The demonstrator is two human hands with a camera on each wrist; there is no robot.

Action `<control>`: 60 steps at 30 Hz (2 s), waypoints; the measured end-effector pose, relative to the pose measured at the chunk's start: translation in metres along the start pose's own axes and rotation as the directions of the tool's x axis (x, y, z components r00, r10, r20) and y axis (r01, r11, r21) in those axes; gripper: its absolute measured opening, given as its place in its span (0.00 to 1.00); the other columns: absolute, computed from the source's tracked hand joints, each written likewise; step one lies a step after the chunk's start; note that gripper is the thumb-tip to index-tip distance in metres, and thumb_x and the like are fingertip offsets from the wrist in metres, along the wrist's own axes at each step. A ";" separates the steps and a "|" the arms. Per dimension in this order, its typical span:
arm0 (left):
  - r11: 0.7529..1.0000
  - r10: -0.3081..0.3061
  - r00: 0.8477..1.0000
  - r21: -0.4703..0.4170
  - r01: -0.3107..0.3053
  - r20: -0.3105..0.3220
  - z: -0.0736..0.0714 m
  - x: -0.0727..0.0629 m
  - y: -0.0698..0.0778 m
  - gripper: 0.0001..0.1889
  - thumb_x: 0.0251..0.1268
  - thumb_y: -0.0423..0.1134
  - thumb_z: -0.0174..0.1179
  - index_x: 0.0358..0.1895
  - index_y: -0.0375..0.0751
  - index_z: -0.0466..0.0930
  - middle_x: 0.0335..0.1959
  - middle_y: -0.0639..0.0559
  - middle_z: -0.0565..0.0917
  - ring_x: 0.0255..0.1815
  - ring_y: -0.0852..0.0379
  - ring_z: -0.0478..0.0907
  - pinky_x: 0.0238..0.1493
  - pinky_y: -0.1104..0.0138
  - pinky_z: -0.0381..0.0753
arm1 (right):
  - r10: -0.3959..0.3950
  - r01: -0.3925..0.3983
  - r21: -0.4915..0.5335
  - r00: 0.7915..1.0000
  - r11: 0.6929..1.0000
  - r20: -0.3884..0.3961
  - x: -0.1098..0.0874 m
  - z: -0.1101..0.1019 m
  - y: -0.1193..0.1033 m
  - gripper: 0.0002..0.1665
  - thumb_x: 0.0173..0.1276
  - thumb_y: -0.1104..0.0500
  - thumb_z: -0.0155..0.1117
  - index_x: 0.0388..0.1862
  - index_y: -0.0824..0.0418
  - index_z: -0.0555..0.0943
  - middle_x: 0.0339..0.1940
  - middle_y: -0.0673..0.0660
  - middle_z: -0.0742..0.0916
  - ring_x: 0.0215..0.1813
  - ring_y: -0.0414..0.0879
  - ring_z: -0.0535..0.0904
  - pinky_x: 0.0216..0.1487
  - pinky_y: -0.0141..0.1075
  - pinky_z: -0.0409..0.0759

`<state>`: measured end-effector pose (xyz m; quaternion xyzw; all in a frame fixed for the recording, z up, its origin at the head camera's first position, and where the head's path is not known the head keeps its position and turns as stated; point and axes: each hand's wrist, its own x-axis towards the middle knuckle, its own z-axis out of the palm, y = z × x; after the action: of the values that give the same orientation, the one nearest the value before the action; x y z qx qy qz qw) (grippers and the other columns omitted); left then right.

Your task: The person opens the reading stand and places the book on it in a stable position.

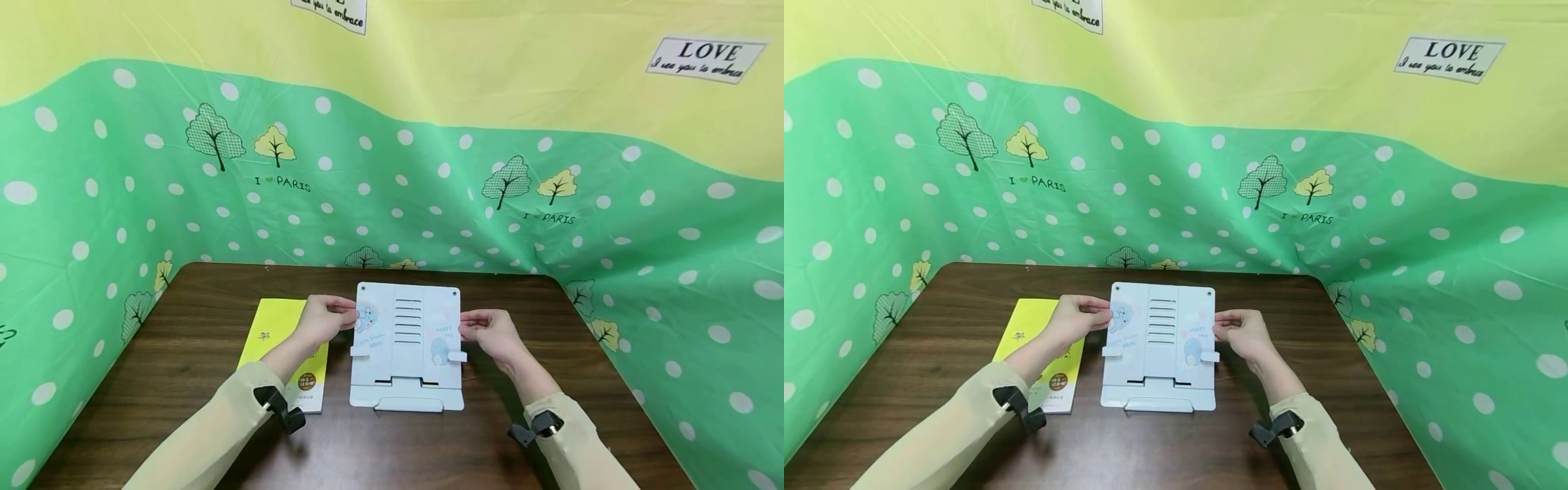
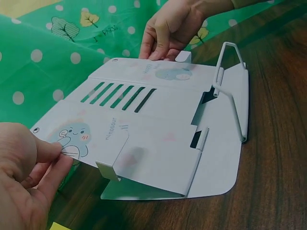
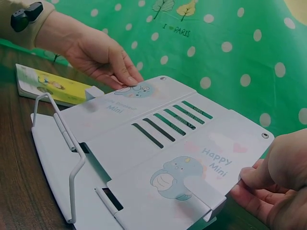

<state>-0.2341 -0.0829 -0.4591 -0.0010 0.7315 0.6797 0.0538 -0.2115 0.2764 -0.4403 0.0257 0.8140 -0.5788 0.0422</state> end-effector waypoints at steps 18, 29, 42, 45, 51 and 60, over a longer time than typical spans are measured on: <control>0.996 0.087 0.996 0.020 -0.087 -0.014 0.004 -0.013 0.010 0.06 0.69 0.26 0.71 0.46 0.31 0.89 0.39 0.40 0.88 0.39 0.49 0.89 0.45 0.59 0.89 | -0.039 0.040 0.025 0.999 0.999 -0.021 -0.016 -0.005 -0.013 0.14 0.73 0.72 0.69 0.55 0.78 0.83 0.44 0.68 0.87 0.42 0.52 0.88 0.50 0.46 0.88; 0.991 0.114 0.993 0.066 -0.112 -0.023 0.005 -0.017 0.015 0.06 0.69 0.28 0.71 0.46 0.34 0.89 0.39 0.43 0.88 0.39 0.49 0.89 0.43 0.61 0.89 | -0.068 0.069 0.035 0.997 0.997 -0.034 -0.024 -0.007 -0.019 0.14 0.73 0.72 0.69 0.55 0.78 0.84 0.45 0.69 0.87 0.45 0.57 0.88 0.51 0.46 0.88; 0.990 0.116 0.993 0.087 -0.114 -0.021 0.006 -0.016 0.023 0.06 0.70 0.30 0.71 0.46 0.35 0.89 0.39 0.44 0.89 0.39 0.50 0.89 0.45 0.58 0.89 | -0.082 0.085 0.064 0.996 0.994 -0.045 -0.030 -0.010 -0.023 0.15 0.71 0.74 0.69 0.55 0.79 0.83 0.43 0.69 0.88 0.45 0.58 0.88 0.46 0.39 0.89; 0.987 0.120 0.992 0.110 -0.117 -0.024 0.007 -0.014 0.023 0.06 0.70 0.31 0.72 0.46 0.36 0.89 0.39 0.45 0.89 0.38 0.50 0.89 0.44 0.59 0.89 | -0.089 0.093 0.070 0.995 0.993 -0.051 -0.032 -0.011 -0.024 0.15 0.71 0.74 0.69 0.55 0.80 0.83 0.43 0.69 0.87 0.44 0.57 0.88 0.45 0.37 0.89; 0.985 0.122 0.992 0.130 -0.118 -0.025 0.008 -0.013 0.025 0.05 0.70 0.31 0.72 0.46 0.37 0.90 0.38 0.45 0.89 0.38 0.49 0.88 0.49 0.50 0.88 | -0.104 0.107 0.070 0.993 0.992 -0.053 -0.035 -0.012 -0.025 0.15 0.71 0.75 0.69 0.54 0.80 0.83 0.43 0.69 0.87 0.40 0.50 0.89 0.44 0.36 0.88; 0.984 0.132 0.991 0.123 -0.128 -0.024 0.009 -0.012 0.028 0.04 0.70 0.29 0.71 0.45 0.36 0.89 0.37 0.45 0.88 0.38 0.47 0.88 0.50 0.47 0.88 | -0.124 0.128 0.071 0.991 0.989 -0.049 -0.039 -0.013 -0.029 0.14 0.71 0.74 0.69 0.53 0.80 0.83 0.43 0.71 0.87 0.42 0.56 0.89 0.44 0.36 0.89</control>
<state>-0.2233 -0.0732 -0.4306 0.0390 0.7706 0.6361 -0.0024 -0.1758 0.2794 -0.4054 -0.0115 0.7928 -0.6092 -0.0135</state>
